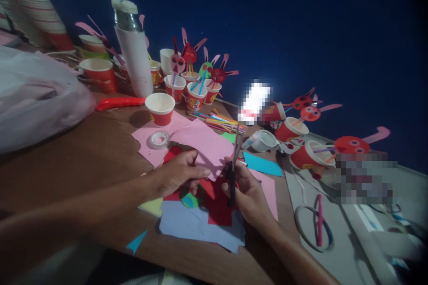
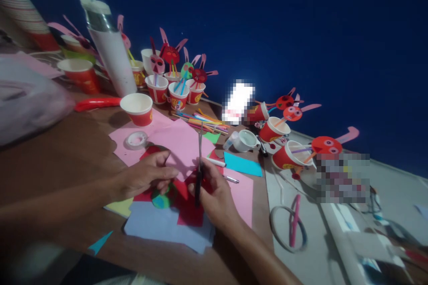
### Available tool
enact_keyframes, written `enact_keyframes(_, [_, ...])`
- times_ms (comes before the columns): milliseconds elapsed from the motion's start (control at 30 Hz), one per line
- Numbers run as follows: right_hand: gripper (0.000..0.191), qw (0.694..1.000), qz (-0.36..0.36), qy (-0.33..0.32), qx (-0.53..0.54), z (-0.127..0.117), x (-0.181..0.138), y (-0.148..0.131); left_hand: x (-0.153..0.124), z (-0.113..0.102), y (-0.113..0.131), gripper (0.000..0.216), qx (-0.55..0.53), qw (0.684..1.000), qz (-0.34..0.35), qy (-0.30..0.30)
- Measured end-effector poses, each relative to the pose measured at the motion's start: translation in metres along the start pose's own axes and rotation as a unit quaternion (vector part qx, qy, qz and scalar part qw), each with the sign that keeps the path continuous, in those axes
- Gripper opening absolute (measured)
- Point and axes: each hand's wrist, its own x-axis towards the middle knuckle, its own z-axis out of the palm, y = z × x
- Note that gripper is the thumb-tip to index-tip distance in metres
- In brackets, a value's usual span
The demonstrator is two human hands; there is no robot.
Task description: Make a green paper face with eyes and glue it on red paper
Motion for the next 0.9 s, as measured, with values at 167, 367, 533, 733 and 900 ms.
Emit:
enact_keyframes(167, [0.05,0.997,0.032,-0.065,0.028,-0.008,-0.004,-0.009,0.0,0.0,0.003,0.019,-0.012,0.998,0.052,0.046])
enact_keyframes(367, [0.055,0.974,0.081,-0.212,0.02,-0.032,-0.006,-0.019,-0.002,-0.009,0.017,0.033,-0.053,0.992,0.067,0.091])
enact_keyframes(533, [0.059,0.961,0.112,-0.253,-0.016,-0.043,-0.008,-0.021,-0.002,-0.017,0.024,0.025,-0.061,0.986,0.138,0.074])
enact_keyframes(733, [0.061,0.962,0.146,-0.223,-0.058,-0.044,-0.007,-0.024,0.0,-0.021,0.025,0.021,-0.043,0.986,0.147,0.058])
enact_keyframes(900, [0.065,0.96,0.159,-0.219,-0.065,-0.045,-0.007,-0.025,-0.001,-0.021,0.028,0.025,-0.05,0.985,0.151,0.059])
